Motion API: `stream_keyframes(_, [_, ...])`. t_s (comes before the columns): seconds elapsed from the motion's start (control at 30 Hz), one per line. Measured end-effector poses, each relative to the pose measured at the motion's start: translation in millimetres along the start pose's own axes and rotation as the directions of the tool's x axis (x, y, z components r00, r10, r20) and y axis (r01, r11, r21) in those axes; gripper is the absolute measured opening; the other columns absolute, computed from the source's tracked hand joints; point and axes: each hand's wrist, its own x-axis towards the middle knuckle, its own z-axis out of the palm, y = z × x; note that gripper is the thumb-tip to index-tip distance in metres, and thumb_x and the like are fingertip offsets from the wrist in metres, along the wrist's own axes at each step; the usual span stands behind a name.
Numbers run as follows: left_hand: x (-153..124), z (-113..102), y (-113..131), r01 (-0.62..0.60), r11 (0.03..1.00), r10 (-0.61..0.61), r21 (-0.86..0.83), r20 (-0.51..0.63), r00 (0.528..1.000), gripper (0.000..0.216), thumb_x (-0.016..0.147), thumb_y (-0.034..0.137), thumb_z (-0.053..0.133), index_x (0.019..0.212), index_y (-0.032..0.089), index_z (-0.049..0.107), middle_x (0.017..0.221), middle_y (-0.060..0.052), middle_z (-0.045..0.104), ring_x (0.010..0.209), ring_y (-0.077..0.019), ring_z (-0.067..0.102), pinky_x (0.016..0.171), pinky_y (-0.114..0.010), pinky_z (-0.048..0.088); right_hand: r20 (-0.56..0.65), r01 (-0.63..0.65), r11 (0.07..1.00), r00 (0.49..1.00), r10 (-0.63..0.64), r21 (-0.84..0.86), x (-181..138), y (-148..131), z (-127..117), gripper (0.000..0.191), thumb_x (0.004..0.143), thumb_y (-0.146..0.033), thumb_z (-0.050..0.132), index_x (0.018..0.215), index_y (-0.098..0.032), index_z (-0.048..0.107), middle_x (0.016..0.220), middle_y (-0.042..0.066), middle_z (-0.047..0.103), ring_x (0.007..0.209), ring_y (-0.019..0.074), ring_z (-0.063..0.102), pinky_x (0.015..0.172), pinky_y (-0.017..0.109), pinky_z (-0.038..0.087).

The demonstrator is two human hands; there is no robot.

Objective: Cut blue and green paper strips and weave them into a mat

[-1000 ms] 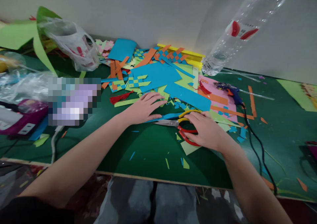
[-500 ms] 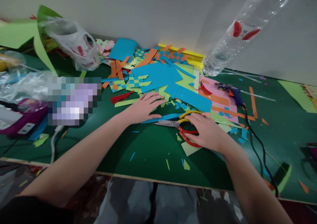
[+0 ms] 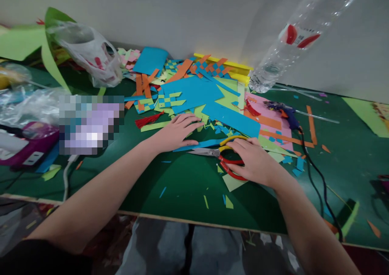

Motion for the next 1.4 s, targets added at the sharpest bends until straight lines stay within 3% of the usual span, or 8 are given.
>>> stream_keyframes(0.23, [0, -2, 3, -0.015, 0.998, 0.016, 0.056, -0.006, 1.000, 0.063, 0.097, 0.055, 0.041, 0.146, 0.016, 0.039, 0.151, -0.014, 0.040, 0.142, -0.0289, 0.029, 0.116, -0.046, 0.026, -0.010, -0.017, 1.000, 1.000, 0.017, -0.013, 3, -10, 3, 0.035, 0.090, -0.044, 0.055, 0.112, -0.016, 0.057, 0.109, 0.013, 0.069, 0.101, 0.0298, 0.064, 0.089, 0.046, 0.042])
stream_keyframes(1.4, [0, 0, 3, -0.032, 0.993, 0.034, 0.115, -0.016, 0.999, 0.059, 0.097, 0.055, 0.040, 0.143, 0.019, 0.043, 0.153, -0.013, 0.038, 0.144, -0.0299, 0.028, 0.117, -0.047, 0.024, -0.019, 0.023, 0.998, 1.000, -0.024, -0.061, 7, -29, 6, 0.033, 0.091, -0.039, 0.056, 0.111, -0.013, 0.058, 0.106, 0.012, 0.068, 0.097, 0.0275, 0.063, 0.085, 0.041, 0.042])
